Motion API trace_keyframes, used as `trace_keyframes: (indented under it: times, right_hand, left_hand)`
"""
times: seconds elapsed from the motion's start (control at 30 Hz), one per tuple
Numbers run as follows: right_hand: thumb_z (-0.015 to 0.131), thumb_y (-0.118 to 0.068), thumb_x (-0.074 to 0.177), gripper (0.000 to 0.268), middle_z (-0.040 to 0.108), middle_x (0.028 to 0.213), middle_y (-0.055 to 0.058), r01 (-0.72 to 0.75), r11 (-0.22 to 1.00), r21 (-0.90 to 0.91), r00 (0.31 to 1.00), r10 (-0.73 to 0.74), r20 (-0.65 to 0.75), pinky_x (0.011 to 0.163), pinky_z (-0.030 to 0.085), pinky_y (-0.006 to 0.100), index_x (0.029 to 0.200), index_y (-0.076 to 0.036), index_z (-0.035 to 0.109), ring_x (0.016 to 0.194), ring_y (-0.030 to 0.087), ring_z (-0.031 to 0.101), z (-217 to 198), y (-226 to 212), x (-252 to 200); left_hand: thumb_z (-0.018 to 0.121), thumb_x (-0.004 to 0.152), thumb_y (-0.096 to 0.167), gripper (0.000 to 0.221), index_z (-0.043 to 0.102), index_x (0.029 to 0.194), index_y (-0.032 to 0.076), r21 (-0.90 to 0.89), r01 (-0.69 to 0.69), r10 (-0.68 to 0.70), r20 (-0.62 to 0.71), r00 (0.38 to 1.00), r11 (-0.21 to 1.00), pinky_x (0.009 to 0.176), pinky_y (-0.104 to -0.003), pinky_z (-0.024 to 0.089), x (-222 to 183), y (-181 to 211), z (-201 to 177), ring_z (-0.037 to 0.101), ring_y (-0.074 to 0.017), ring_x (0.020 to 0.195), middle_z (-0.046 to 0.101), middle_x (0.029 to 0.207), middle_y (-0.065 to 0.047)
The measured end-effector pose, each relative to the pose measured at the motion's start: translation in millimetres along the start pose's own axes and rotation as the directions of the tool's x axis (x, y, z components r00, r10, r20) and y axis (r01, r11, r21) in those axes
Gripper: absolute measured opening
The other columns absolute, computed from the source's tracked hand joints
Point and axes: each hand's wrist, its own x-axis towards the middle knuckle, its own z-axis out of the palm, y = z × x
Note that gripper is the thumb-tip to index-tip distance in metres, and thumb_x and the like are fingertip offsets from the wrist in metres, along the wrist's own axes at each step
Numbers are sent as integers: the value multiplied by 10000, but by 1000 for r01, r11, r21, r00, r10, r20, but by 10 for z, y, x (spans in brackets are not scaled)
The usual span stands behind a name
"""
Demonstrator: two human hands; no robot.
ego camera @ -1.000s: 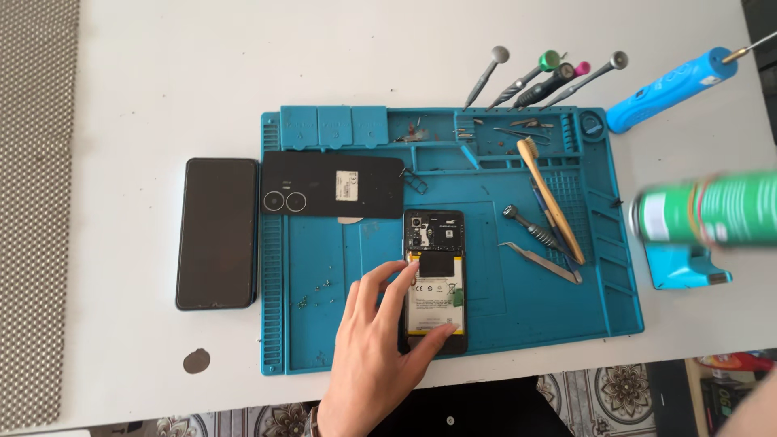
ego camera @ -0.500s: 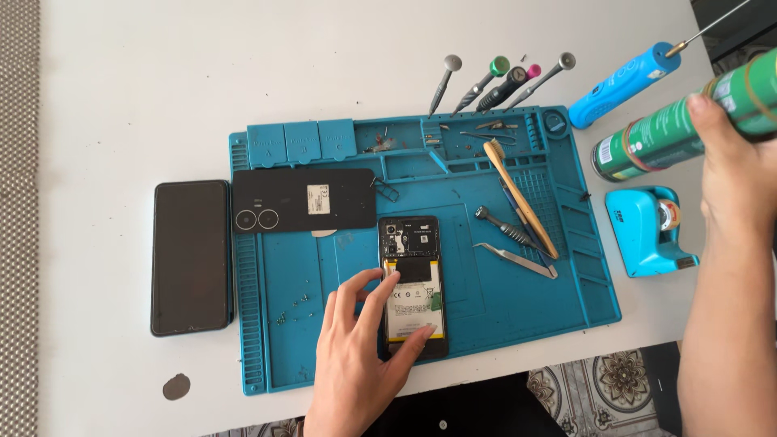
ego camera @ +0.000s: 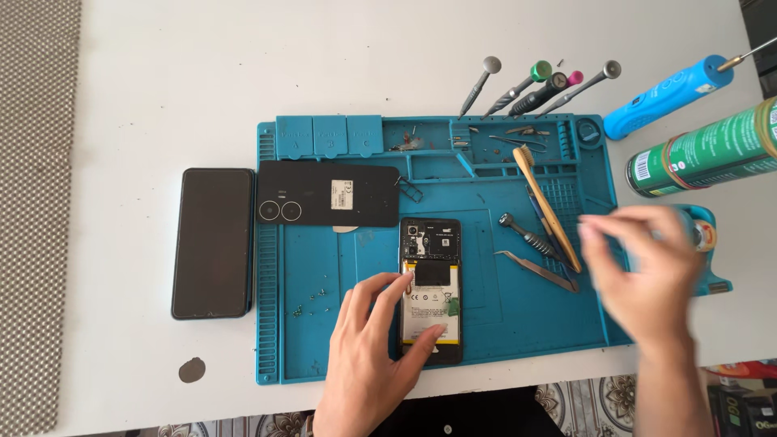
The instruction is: The person uses a screwdriver to remove screws from a disassembled smartphone, then sprays a cleaning agent and brushes the battery area. They reattach the back cover and secure it with screws.
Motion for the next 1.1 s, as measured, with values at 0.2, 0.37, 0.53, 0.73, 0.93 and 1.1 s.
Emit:
trace_keyframes:
  times: [0.2, 0.37, 0.53, 0.73, 0.93, 1.1]
  right_hand:
    - [837, -93, 821, 178, 599, 906, 90, 79, 992, -94, 965, -53, 255, 721, 473, 367, 993, -73, 798, 834, 237, 572, 176, -420, 307]
    - [788, -120, 896, 258, 651, 949, 116, -87, 995, -52, 963, 97, 253, 638, 520, 335, 1110, 7, 717, 758, 226, 645, 186, -381, 426]
    - [707, -102, 983, 152, 704, 862, 136, -178, 983, -36, 933, 180, 313, 586, 527, 346, 1086, 0, 661, 683, 222, 697, 232, -234, 409]
    - [620, -84, 969, 336, 697, 764, 119, -269, 963, -2, 814, 229, 533, 528, 527, 377, 1305, -70, 624, 610, 250, 700, 95, -599, 340]
    - [648, 17, 866, 636, 656, 803, 124, 14, 995, 102, 849, -65, 524, 560, 538, 419, 1473, -127, 524, 635, 288, 672, 322, -1020, 181]
    - [674, 21, 849, 669, 616, 731, 111, -66, 998, -4, 844, 58, 533, 530, 508, 413, 1476, -156, 525, 576, 266, 633, 295, -975, 63]
  left_hand:
    - [853, 795, 241, 612, 597, 1304, 20, 10, -16, 16, -11, 1000, 1000, 851, -423, 528, -16, 1, 13, 598, -313, 1087, 584, 1250, -145]
    - [854, 796, 248, 609, 602, 1300, 14, -1, -10, 10, -10, 1000, 1000, 848, -426, 529, 11, 4, 9, 597, -313, 1081, 584, 1256, -146]
    - [848, 798, 251, 601, 606, 1295, 14, -8, -13, 13, -6, 1000, 1000, 854, -426, 535, 0, -9, 11, 600, -314, 1084, 585, 1264, -150]
    - [847, 818, 281, 601, 604, 1297, 12, 20, 10, -11, 29, 1000, 1000, 850, -441, 532, -13, -41, 38, 582, -338, 1105, 548, 1296, -185]
    - [874, 790, 423, 847, 509, 1404, -34, 103, -53, 44, 84, 995, 993, 909, -461, 513, -22, -52, 54, 556, -359, 1113, 500, 1420, -223]
    - [922, 650, 553, 1114, 419, 1428, -65, 136, -90, 67, 163, 984, 987, 945, -479, 472, -11, -66, 33, 503, -397, 1171, 470, 1410, -263]
